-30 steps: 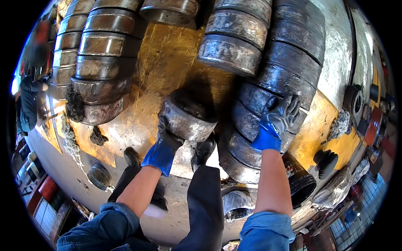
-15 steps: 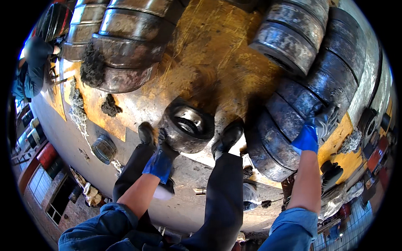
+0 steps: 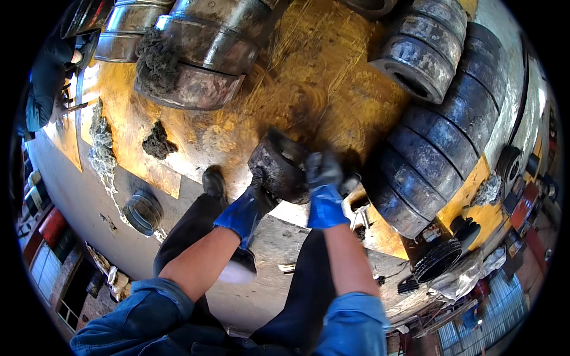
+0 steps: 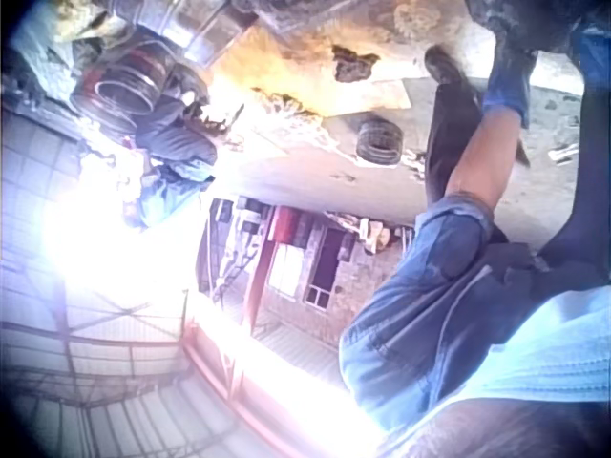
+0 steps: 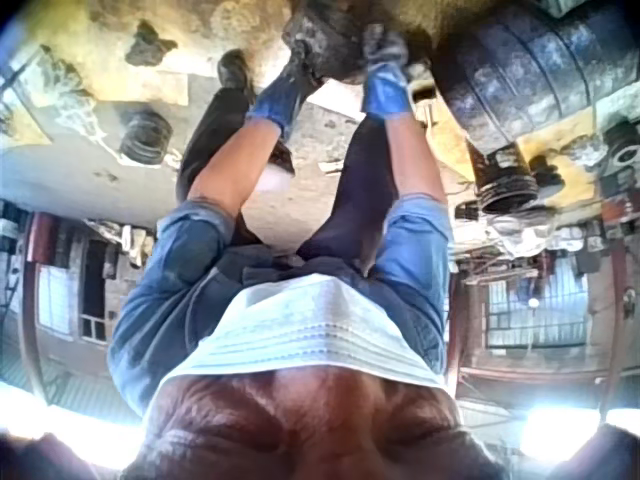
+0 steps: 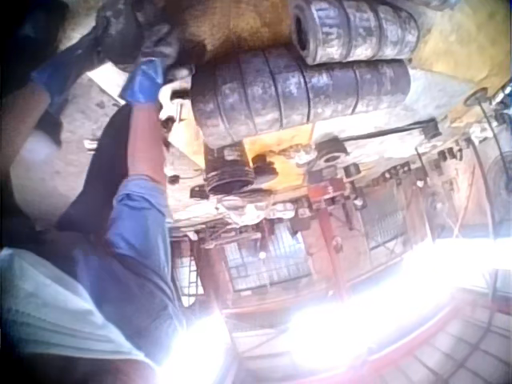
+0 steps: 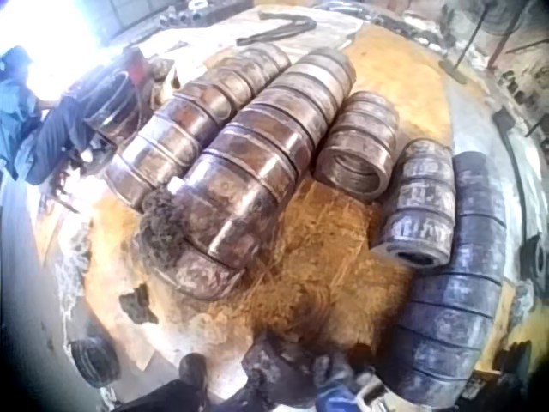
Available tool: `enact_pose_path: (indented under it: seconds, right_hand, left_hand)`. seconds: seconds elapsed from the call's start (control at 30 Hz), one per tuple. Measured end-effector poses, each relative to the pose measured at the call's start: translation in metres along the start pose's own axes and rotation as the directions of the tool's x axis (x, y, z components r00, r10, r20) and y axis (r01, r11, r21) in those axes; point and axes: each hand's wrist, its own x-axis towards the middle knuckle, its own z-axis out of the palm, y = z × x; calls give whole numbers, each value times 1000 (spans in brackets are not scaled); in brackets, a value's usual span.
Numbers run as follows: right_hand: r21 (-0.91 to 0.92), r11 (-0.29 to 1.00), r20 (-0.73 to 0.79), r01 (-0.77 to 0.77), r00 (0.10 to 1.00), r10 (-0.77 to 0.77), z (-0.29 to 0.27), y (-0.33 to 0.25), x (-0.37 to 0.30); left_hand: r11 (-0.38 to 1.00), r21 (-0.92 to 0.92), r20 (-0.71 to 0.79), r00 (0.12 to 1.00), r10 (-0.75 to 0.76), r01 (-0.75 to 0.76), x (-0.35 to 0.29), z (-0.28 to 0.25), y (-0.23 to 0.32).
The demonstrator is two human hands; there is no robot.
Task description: The person is cleaning cylindrical metal parts using a wire brush and a hammer. They scrub the surfaces and edges of the parts, occasionally tapping them with the hammer, and then place them back in a stack.
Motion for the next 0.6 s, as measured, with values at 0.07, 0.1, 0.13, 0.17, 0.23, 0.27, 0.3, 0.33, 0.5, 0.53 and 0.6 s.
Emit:
enact_pose_path:
  seconds: [0.07,0.1,0.13,0.17,0.23,0.27,0.3,0.33,0.5,0.53,0.6]
  right_hand:
    - [-104,994,-128,-27,992,14,34,-7,-23]
    - [-30,1000,-289,1,957,-10,31,-23,-25]
    - [-36,995,-325,92,940,-99,39,-12,-25]
    - [-40,996,-315,82,945,-91,41,-11,-23]
    - [-46,997,-292,65,954,-75,42,-8,-25]
    - [2,989,-343,149,929,-139,43,-6,-25]
    - [27,987,-358,158,923,-138,46,-4,-25]
    - [52,985,-373,166,918,-135,48,-1,-25]
    - [131,988,-351,79,936,-28,49,5,-27]
    - [146,989,-320,28,947,20,49,7,-26]
    - [105,994,-289,10,957,21,51,4,-27]
  left_hand:
    - [997,63,-104,994,-39,46,-13,12,6]
    - [996,76,-85,995,-49,55,-7,1,9]
    - [994,89,-66,996,-58,64,0,-9,12]
    - [991,106,-44,996,-74,78,4,-10,15]
    - [991,116,-73,996,-59,67,3,-16,11]
    - [993,109,-68,997,-28,35,1,-15,6]
    - [995,101,-64,998,3,3,-1,-14,3]
    - [996,91,-45,999,-7,11,-1,-14,5]
    - [993,116,207,978,0,-25,19,-42,4]
    - [993,117,221,975,-8,-18,17,-45,7]
    - [981,143,298,951,84,-131,21,-45,2]
